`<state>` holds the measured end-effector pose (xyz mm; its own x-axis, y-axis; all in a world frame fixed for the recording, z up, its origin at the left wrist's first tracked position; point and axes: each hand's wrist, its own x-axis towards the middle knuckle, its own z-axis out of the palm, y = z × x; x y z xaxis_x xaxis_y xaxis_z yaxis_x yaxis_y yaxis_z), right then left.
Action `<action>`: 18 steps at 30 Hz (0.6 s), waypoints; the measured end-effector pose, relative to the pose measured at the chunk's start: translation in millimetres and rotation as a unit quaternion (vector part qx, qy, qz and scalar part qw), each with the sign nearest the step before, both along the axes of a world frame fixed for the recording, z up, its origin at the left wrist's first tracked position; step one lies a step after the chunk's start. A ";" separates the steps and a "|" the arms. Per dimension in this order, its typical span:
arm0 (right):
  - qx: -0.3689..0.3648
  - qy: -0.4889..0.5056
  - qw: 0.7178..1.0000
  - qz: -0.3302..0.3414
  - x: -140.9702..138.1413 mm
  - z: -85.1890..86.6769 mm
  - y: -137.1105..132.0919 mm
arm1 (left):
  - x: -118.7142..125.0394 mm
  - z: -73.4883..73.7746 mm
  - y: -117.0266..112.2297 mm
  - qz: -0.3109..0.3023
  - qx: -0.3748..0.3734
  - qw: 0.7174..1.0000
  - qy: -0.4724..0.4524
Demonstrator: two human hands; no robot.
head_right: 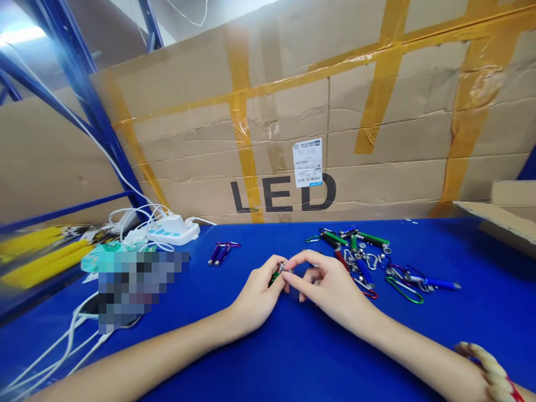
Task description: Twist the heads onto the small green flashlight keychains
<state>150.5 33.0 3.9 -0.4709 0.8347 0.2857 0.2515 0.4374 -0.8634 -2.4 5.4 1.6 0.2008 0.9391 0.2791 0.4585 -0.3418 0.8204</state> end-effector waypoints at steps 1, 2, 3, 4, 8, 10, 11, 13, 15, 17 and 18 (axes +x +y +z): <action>0.003 0.013 1.000 -0.006 -1.0 0.7 -2.3 | -0.1 0.0 -0.4 0.001 0.004 1.000 0.003; 0.004 0.021 1.000 -0.012 -1.8 1.1 -4.2 | -0.2 -0.1 -0.7 0.004 0.009 1.000 0.006; 0.004 0.025 1.000 -0.017 -2.3 1.0 -5.5 | -0.5 -0.3 -0.9 0.009 0.012 1.000 0.009; 0.004 0.024 0.999 -0.022 -2.4 0.5 -6.0 | -0.8 -0.6 -1.0 0.013 0.015 1.000 0.011; -0.011 0.012 0.999 -0.030 -1.0 -4.9 -0.2 | -2.3 -1.5 -0.9 0.022 0.017 1.000 0.005; -0.027 0.007 0.999 -0.039 -0.8 -7.2 4.8 | -2.9 -1.1 -0.9 0.026 0.018 1.000 0.003; -0.037 0.001 0.998 -0.046 -0.9 -7.5 6.9 | -3.2 -0.6 -1.0 0.028 0.018 0.999 0.006; -0.056 -0.013 0.997 -0.060 -1.4 -6.6 9.2 | -3.6 0.5 -1.3 0.031 0.018 0.999 0.019; -0.073 -0.021 0.994 -0.075 -1.4 -4.5 9.5 | -3.9 1.3 -1.8 0.031 0.018 0.999 0.029; -0.086 -0.023 0.992 -0.091 -0.5 -3.2 8.9 | -4.0 1.7 -2.3 0.030 0.019 0.999 0.025; -0.090 -0.023 0.991 -0.101 0.2 -3.4 8.7 | -4.1 1.8 -2.4 0.028 0.022 0.999 0.019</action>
<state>150.7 41.7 0.5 -0.2992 0.9484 0.1047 0.3596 0.2137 -0.9083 -6.4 3.0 3.4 0.1599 0.9362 0.3130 0.5076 -0.3500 0.7873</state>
